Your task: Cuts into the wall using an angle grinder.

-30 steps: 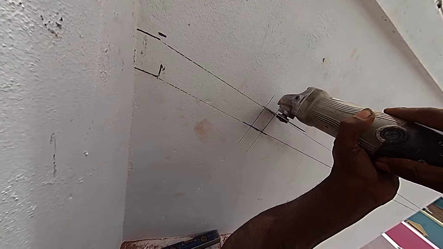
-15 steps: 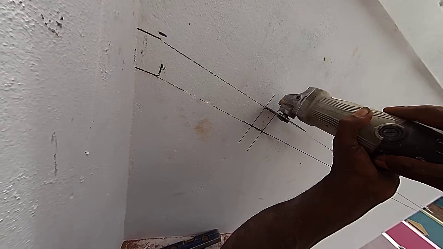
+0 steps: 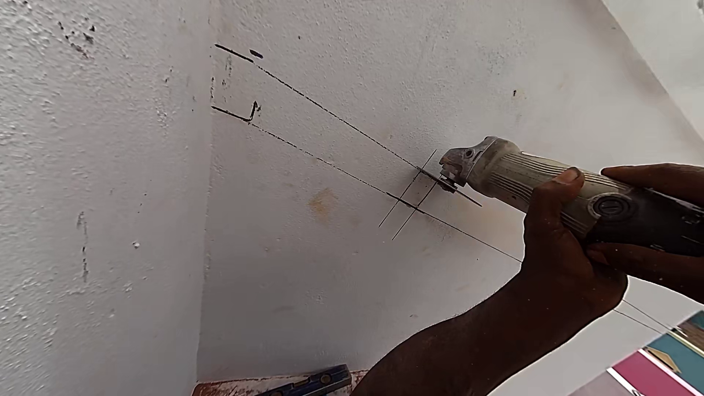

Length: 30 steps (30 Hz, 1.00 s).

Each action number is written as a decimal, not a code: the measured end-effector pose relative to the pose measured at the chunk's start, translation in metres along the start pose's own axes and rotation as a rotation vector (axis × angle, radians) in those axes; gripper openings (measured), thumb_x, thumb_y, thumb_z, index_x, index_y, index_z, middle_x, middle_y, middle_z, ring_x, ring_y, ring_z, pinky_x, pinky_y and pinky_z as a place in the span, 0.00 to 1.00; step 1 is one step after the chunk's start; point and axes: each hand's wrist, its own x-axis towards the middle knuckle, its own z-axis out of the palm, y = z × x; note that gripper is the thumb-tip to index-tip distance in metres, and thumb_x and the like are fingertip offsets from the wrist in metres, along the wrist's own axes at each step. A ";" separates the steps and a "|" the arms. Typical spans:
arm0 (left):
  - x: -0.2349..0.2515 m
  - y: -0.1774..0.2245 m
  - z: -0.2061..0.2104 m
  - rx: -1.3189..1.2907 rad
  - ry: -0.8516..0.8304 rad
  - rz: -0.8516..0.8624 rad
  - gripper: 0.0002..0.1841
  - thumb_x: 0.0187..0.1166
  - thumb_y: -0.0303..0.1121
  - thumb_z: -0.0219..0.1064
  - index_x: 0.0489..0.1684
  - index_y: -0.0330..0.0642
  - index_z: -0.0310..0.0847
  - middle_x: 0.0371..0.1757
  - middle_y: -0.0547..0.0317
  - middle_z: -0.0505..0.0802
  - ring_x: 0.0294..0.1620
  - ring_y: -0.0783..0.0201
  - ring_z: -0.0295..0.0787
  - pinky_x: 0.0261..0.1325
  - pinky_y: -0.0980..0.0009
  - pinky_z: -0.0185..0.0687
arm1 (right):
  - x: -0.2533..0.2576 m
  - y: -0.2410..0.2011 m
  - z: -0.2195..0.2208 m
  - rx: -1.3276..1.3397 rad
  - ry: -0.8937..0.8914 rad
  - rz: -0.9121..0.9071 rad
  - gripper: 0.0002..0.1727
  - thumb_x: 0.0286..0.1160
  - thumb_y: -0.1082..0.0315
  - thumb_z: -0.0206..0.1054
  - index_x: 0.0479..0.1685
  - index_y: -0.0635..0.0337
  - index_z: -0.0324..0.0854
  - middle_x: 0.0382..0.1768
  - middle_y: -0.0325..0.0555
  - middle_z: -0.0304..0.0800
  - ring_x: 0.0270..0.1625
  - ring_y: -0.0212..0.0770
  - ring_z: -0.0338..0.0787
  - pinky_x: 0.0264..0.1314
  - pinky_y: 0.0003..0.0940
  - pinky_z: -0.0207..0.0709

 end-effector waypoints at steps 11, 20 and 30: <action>0.002 0.003 -0.002 0.002 -0.027 0.019 0.13 0.76 0.50 0.62 0.38 0.52 0.78 0.30 0.64 0.86 0.32 0.72 0.88 0.38 0.75 0.85 | 0.003 -0.003 0.001 -0.009 0.003 -0.020 0.38 0.47 0.63 0.87 0.67 0.58 0.80 0.41 0.53 0.91 0.45 0.55 0.91 0.43 0.62 0.79; 0.002 0.008 -0.001 0.025 -0.013 0.030 0.13 0.81 0.49 0.57 0.39 0.52 0.76 0.30 0.65 0.86 0.32 0.73 0.87 0.37 0.75 0.84 | 0.007 -0.005 0.002 -0.034 -0.011 -0.024 0.37 0.49 0.65 0.87 0.67 0.59 0.80 0.41 0.54 0.91 0.45 0.57 0.91 0.44 0.63 0.79; 0.007 0.010 -0.006 0.021 -0.053 0.073 0.11 0.80 0.48 0.58 0.40 0.52 0.75 0.32 0.64 0.86 0.34 0.72 0.88 0.40 0.75 0.85 | 0.016 0.001 0.001 -0.038 -0.077 -0.068 0.37 0.51 0.58 0.85 0.67 0.58 0.79 0.41 0.54 0.90 0.45 0.56 0.91 0.43 0.62 0.78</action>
